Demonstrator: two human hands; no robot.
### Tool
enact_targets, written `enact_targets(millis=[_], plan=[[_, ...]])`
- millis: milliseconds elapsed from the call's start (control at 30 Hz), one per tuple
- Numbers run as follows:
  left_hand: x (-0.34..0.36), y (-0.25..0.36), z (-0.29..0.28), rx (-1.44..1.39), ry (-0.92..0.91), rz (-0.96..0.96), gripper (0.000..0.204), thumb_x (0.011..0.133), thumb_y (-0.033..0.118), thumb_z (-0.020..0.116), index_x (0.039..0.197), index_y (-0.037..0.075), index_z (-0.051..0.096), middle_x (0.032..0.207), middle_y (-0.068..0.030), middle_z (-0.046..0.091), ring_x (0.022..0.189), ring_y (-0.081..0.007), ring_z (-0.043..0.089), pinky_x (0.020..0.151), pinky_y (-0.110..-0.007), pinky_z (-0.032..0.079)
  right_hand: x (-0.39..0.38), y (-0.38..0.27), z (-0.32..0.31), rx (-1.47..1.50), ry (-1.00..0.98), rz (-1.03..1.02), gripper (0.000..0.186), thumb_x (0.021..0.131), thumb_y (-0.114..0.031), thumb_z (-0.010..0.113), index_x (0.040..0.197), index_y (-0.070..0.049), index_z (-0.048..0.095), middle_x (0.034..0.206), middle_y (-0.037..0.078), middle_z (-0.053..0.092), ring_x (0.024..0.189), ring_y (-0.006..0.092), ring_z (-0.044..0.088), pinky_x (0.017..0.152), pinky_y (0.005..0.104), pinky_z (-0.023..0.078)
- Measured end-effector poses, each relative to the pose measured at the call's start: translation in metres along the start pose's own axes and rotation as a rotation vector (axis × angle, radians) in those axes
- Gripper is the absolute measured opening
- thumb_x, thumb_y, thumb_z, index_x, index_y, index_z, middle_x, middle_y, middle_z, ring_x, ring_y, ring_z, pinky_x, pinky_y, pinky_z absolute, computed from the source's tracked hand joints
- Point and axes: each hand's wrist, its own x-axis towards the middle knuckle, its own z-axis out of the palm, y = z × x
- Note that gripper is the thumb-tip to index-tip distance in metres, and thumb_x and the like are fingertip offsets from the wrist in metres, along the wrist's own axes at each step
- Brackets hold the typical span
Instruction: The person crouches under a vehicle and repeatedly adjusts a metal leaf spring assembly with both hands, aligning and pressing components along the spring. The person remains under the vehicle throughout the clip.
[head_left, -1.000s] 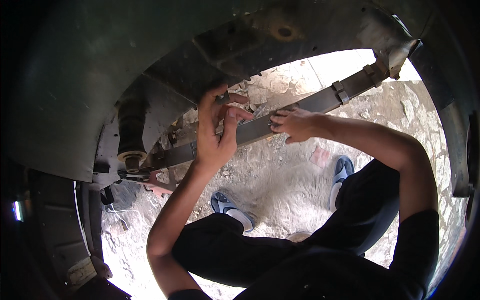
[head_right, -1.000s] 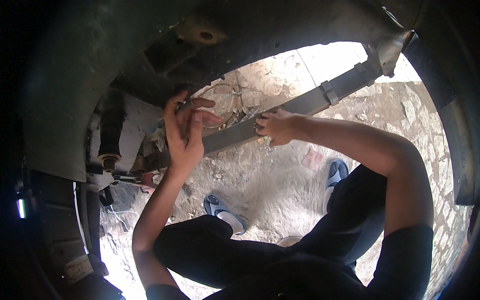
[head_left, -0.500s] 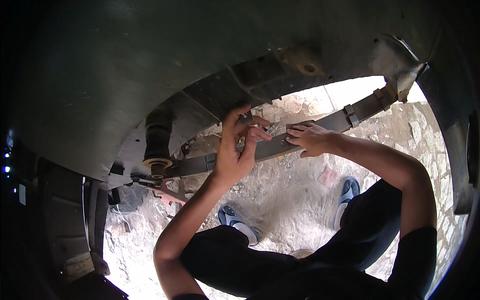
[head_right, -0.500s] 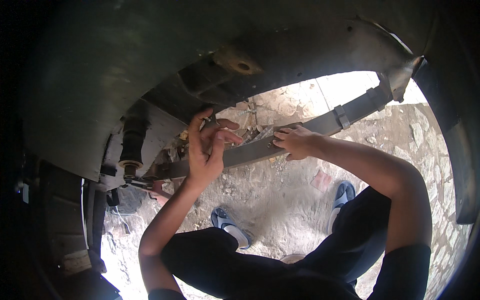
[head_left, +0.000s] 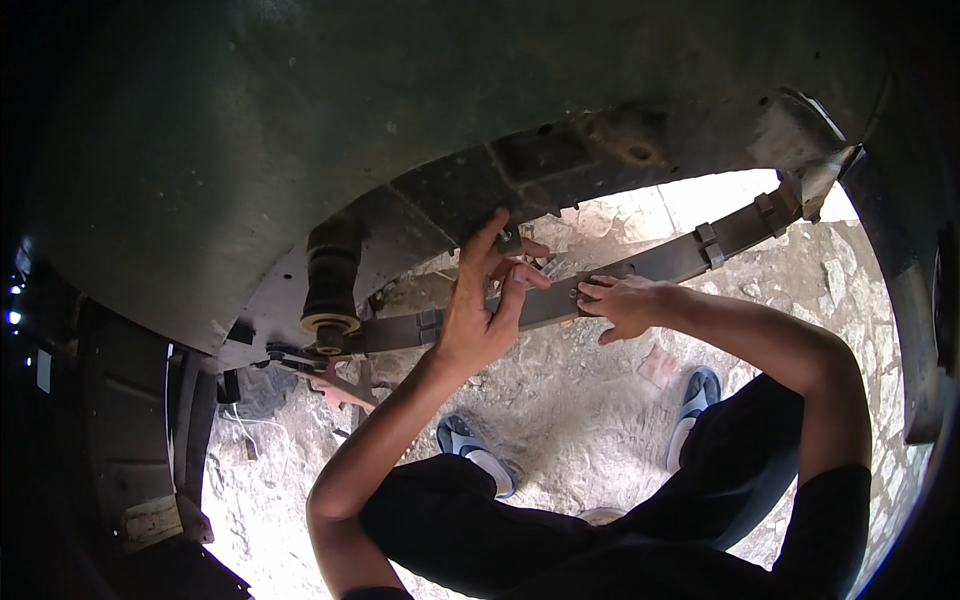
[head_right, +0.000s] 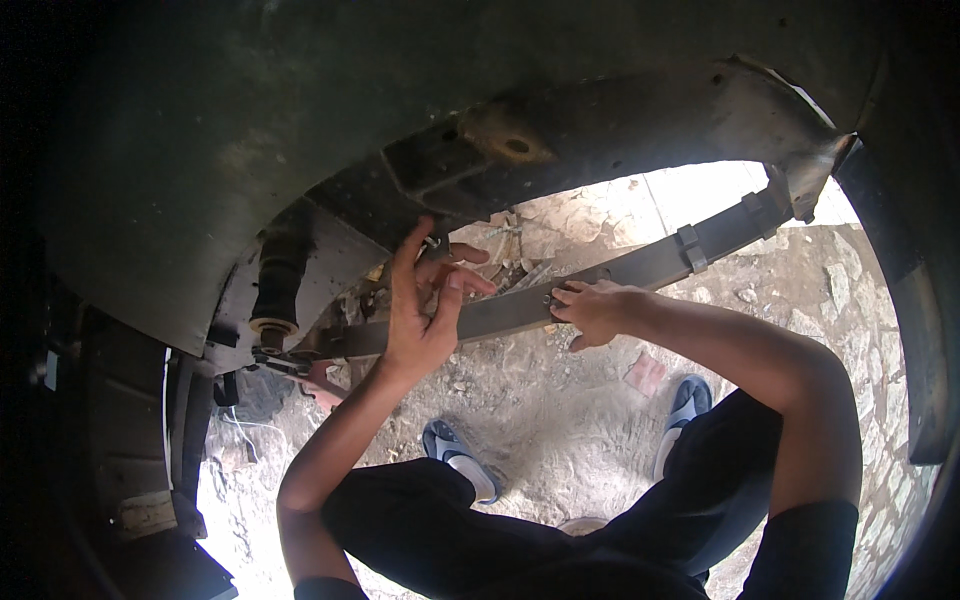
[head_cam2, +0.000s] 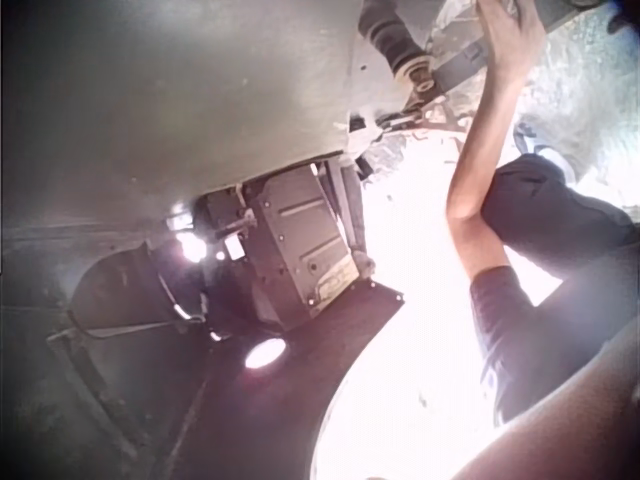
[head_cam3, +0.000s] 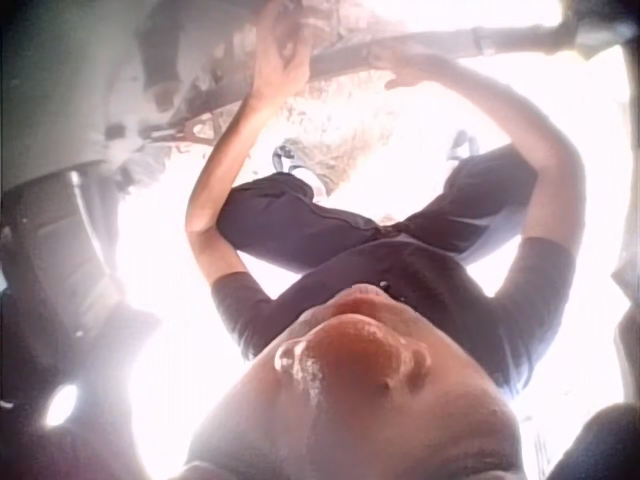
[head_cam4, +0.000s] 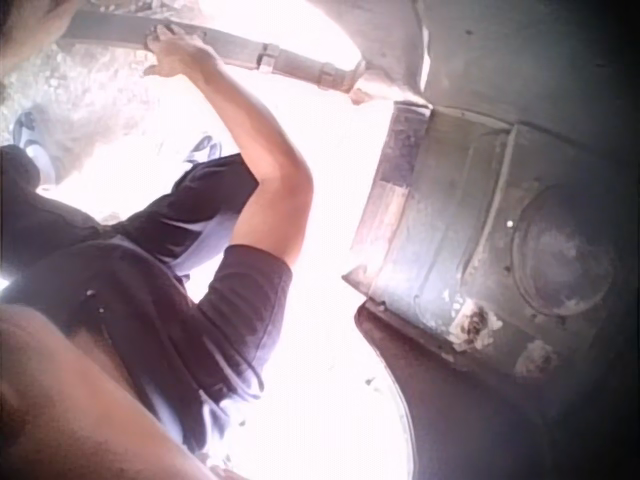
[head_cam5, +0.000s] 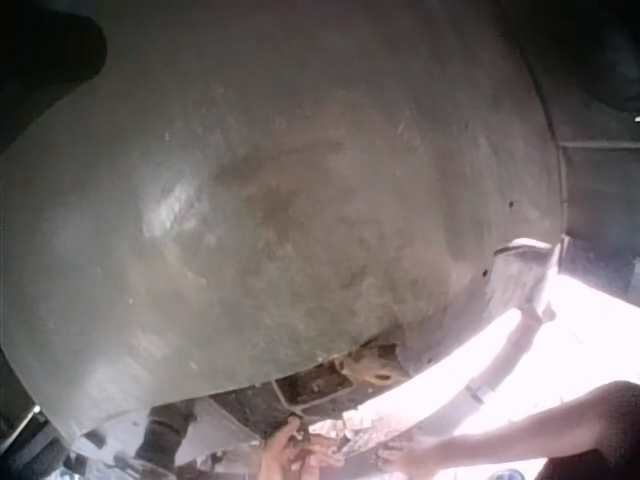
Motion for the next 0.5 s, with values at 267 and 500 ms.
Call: enact_targets(millis=[267,500], plan=[[-0.001,0.002,-0.004,-0.036,-0.012,-0.041,0.056,0.096,-0.001,0.039,0.145,0.003,0.012,0.112,-0.0217,0.06,0.067,-0.0143,0.063,0.068,-0.027,0.051,0.001,-0.004,0.008,-0.042,0.018,0.032,0.081,0.082,-0.048,0.065,0.145,-0.01,0.031,0.152,0.014,0.023,0.14,0.03,0.025,0.103,0.0479,0.036],[-0.002,0.001,-0.002,-0.039,0.008,-0.05,0.052,0.097,0.002,0.038,0.144,0.002,0.015,0.106,-0.0194,0.063,0.06,-0.0101,0.059,0.068,-0.025,0.049,0.007,-0.003,0.012,-0.091,0.019,0.077,0.079,0.083,-0.045,0.065,0.145,-0.009,0.03,0.151,0.017,0.023,0.14,0.0313,0.023,0.104,0.0495,0.035]])
